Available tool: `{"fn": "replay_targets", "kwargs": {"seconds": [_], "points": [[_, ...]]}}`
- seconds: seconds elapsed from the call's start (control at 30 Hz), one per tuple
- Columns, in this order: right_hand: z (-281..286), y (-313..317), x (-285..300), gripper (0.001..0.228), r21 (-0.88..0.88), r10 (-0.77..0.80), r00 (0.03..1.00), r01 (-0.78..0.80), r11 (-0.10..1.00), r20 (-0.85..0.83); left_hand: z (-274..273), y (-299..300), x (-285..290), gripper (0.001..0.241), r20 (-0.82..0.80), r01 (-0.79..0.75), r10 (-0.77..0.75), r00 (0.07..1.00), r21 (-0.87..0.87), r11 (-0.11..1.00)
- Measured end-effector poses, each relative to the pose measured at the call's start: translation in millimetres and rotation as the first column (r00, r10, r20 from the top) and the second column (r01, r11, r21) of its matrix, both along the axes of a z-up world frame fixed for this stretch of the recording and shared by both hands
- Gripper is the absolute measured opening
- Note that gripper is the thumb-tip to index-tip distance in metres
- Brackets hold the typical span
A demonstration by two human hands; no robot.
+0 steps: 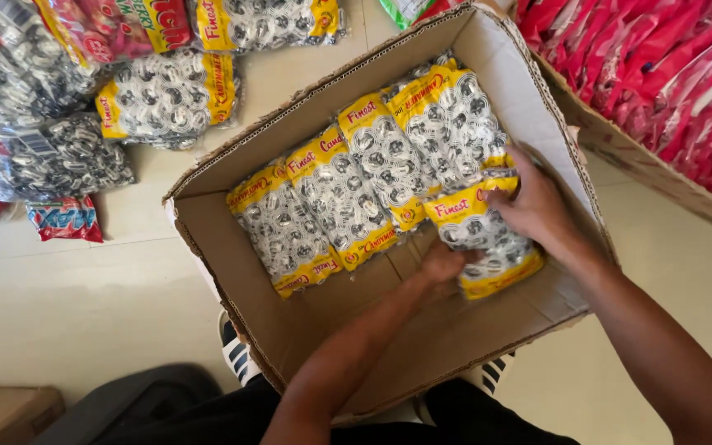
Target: The person picks up plastic bags of candy from the floor and places them into a cardboard box, arranging them in rows.
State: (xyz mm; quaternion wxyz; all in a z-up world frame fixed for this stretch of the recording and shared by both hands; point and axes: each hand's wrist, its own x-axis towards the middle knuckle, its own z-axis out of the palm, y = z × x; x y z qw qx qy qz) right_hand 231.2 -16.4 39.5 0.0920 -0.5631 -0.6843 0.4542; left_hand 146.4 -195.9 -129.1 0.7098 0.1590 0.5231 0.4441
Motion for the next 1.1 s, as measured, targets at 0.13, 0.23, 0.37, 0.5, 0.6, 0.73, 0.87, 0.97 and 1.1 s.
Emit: {"fn": "replay_targets", "kwargs": {"seconds": [0.13, 0.23, 0.37, 0.5, 0.6, 0.73, 0.87, 0.97, 1.1], "points": [[-12.5, 1.3, 21.0, 0.055, 0.114, 0.227, 0.974, -0.228, 0.967, 0.023, 21.6, 28.8, -79.9, 0.060, -0.405, 0.514, -0.421, 0.812, 0.152, 0.844], [-5.6, -3.8, 26.9, 0.050, 0.241, 0.291, 0.956, -0.293, 0.925, 0.046, 82.4, 57.4, -126.5, 0.075, -0.398, 0.727, -0.640, 0.658, 0.115, 0.676], [2.1, -29.7, 53.3, 0.035, -0.205, 0.309, 0.928, -0.268, 0.941, 0.210, 116.1, 65.3, -131.8, 0.065, -0.297, 0.867, -0.856, 0.422, -0.145, 0.477], [21.7, -46.9, 67.8, 0.026, 0.020, 0.325, 0.788, -0.393, 0.919, 0.523, 134.1, 39.6, -118.2, 0.081, -0.626, 0.654, -0.529, 0.573, -0.040, 0.755], [55.6, -50.1, 39.2, 0.040, -0.053, 0.351, 0.625, -0.443, 0.895, 0.697, 156.2, 19.3, -116.1, 0.084, -0.790, 0.744, -0.517, 0.331, -0.118, 0.658], [60.9, -41.0, 14.5, 0.047, -0.089, 0.423, 0.619, -0.495, 0.864, 0.661, 173.7, -3.6, -98.9, 0.096, -0.887, 0.733, -0.440, 0.142, -0.204, 0.649], [38.9, -45.4, -4.2, 0.080, -0.074, 0.618, 0.449, -0.768, 0.636, 0.645, 150.5, -29.1, -76.4, 0.099, -0.949, 0.770, -0.313, 0.038, -0.172, 0.615], [34.9, -57.3, -15.1, 0.095, -0.199, 0.723, 0.227, -0.869, 0.453, 0.652, 129.3, -49.6, -67.6, 0.092, -0.986, 0.794, -0.159, 0.055, -0.053, 0.606], [21.7, -63.6, -13.7, 0.108, -0.372, 0.757, 0.028, -0.859, 0.352, 0.653, 108.9, -55.9, -65.4, 0.082, -0.993, 0.812, -0.076, 0.086, 0.026, 0.583]]}}
